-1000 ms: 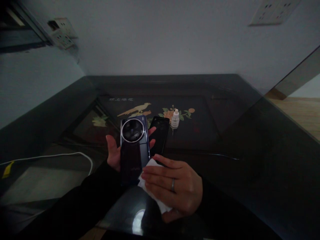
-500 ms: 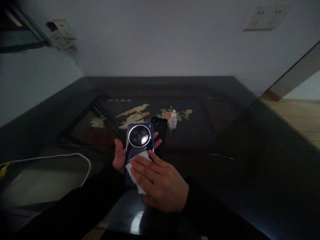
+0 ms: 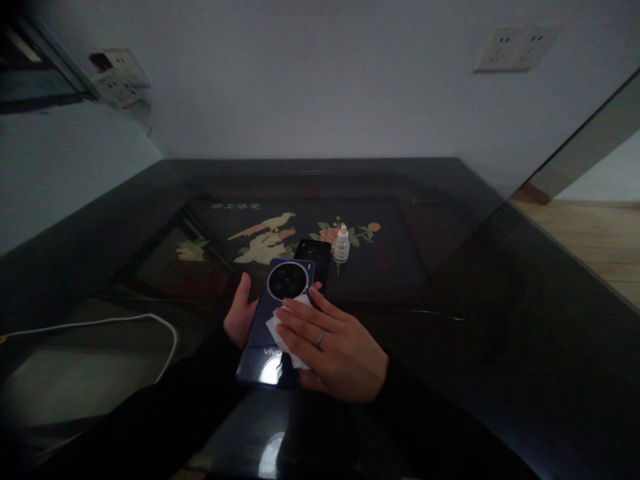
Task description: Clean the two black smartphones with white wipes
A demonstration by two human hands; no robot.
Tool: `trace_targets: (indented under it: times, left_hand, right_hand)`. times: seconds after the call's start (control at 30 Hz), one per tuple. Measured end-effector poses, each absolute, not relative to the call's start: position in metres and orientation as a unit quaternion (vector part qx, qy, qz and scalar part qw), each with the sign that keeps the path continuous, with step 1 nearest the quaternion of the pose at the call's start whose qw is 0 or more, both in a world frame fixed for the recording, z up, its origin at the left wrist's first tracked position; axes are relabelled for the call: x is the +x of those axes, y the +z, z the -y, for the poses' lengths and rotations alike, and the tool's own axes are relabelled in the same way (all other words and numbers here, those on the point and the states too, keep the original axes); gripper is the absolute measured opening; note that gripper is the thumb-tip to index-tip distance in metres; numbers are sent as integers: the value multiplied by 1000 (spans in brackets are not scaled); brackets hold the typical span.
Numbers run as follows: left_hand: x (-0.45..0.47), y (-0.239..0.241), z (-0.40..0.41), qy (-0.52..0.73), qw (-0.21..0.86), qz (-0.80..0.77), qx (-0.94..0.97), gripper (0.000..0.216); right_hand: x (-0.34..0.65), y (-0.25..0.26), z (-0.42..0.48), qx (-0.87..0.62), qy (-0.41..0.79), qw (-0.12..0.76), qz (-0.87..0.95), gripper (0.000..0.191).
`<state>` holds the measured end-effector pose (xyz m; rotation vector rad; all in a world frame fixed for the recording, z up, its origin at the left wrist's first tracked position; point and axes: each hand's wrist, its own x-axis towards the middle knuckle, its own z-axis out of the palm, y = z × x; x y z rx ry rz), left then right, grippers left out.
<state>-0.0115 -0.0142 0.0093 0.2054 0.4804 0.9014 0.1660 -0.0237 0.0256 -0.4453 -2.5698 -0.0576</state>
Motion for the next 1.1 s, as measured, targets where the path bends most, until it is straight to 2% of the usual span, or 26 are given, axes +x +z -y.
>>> trace_targets:
  times: [0.1,0.27,0.5,0.63,0.93,1.1]
  left_hand:
    - [-16,7,9,442,852,-265,97,65]
    - [-19,10,7,482,833,-265,61,62]
    - [-2,7,21,475,842,-256,11,53]
    - [4,3,28,458,853,-239,-76,55]
    - [-6,10,19,511,828,-223,61,62]
    - [-4,0,19,516,817,-253,57,56]
  right_hand:
    - [166,23,23,-189,-12,274,943,38]
    - [166,19,23,-207,10,289,935,37]
    - [149,20,30,-234,22,244,941,44]
    - [143,23,33,-252,10,249,935,45]
    - [158,28,32,-233,7,285,930,36]
    - [152,28,31,-229,21,268,936,38]
